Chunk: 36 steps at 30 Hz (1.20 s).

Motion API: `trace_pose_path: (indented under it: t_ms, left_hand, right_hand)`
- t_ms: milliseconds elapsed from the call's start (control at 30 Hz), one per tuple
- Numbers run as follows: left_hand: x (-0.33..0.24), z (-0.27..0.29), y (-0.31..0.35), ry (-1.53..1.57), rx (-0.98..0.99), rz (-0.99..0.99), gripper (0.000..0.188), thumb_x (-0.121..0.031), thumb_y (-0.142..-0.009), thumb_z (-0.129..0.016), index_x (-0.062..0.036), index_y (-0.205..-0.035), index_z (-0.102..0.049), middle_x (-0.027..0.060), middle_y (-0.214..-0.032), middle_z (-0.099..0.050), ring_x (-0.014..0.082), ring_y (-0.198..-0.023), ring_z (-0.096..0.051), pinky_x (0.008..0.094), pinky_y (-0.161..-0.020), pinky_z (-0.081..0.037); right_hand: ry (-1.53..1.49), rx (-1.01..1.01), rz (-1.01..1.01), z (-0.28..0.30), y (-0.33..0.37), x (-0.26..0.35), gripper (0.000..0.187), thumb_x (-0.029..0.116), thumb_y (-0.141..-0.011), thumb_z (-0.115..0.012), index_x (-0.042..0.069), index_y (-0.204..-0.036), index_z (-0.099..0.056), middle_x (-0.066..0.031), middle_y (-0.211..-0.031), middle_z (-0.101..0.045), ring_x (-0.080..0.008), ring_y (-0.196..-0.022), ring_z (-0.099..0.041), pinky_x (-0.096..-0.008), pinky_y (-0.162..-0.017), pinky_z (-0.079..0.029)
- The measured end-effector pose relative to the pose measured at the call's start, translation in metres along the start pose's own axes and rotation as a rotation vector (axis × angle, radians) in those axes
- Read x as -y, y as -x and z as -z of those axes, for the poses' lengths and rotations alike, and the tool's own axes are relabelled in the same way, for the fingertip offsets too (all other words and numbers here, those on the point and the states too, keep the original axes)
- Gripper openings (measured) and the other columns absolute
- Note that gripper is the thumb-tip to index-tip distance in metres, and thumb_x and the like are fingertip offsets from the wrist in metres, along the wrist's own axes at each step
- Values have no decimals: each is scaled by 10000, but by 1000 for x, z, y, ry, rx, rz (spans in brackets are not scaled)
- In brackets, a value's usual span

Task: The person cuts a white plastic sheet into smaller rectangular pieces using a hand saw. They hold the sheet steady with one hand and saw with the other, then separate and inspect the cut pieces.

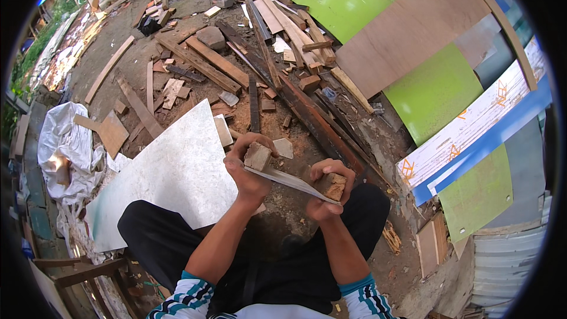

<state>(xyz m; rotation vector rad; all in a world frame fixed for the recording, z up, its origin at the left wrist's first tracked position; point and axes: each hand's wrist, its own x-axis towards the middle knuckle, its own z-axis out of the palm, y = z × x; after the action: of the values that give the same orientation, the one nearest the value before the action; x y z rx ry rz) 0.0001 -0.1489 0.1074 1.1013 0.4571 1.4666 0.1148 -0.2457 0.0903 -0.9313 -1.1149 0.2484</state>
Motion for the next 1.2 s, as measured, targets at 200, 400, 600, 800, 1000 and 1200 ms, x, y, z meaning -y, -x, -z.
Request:
trace_pose_path:
  t_ms: [200,400,600,800,1000,1200]
  left_hand:
    - [11,-12,-18,-586,-44,11,631,-473,-1101,-230,57,-1073,-571,5,-699,-410,121,-658,-398,314,-597,-345]
    - [17,-33,-43,-669,68,147,638,-494,-1098,-224,41,-899,-508,98,-732,-477,189,-727,-436,378,-707,-396]
    - [25,-49,-44,-764,16,208,690,-523,-1090,-221,64,-879,-514,159,-762,-540,239,-751,-476,420,-755,-419]
    - [42,-46,-43,-799,-32,271,662,-505,-1085,-294,63,-941,-600,204,-712,-569,302,-692,-530,454,-703,-436]
    - [44,-57,-47,-850,44,373,697,-563,-1081,-236,41,-811,-456,95,-730,-478,189,-751,-419,379,-746,-404]
    - [59,-51,-50,-883,87,315,729,-571,-1067,-276,63,-1086,-635,279,-947,-658,399,-923,-630,453,-860,-464]
  right_hand:
    - [296,-73,-295,5,-34,4,733,660,-1010,-350,-32,-1193,-510,-29,-811,-459,-110,-768,-446,-312,-707,-385]
    - [362,-138,-401,19,-60,-18,691,556,-1065,-336,-76,-1305,-482,-37,-849,-490,-122,-807,-462,-287,-751,-383]
    - [302,-176,-351,24,-58,-26,575,474,-1083,-366,-21,-1346,-498,-126,-1162,-609,-202,-1095,-537,-331,-985,-396]
    - [262,-134,-458,35,-57,-33,536,425,-1085,-385,-22,-1359,-497,-161,-1245,-603,-235,-1172,-537,-350,-1032,-382]
    - [304,-143,-489,46,-62,-38,559,447,-1082,-381,-24,-1357,-505,-187,-1258,-609,-262,-1179,-556,-369,-1034,-395]
    - [343,-139,-593,53,-65,-54,591,484,-1076,-377,-30,-1336,-512,-211,-1232,-618,-306,-1141,-580,-389,-1017,-413]
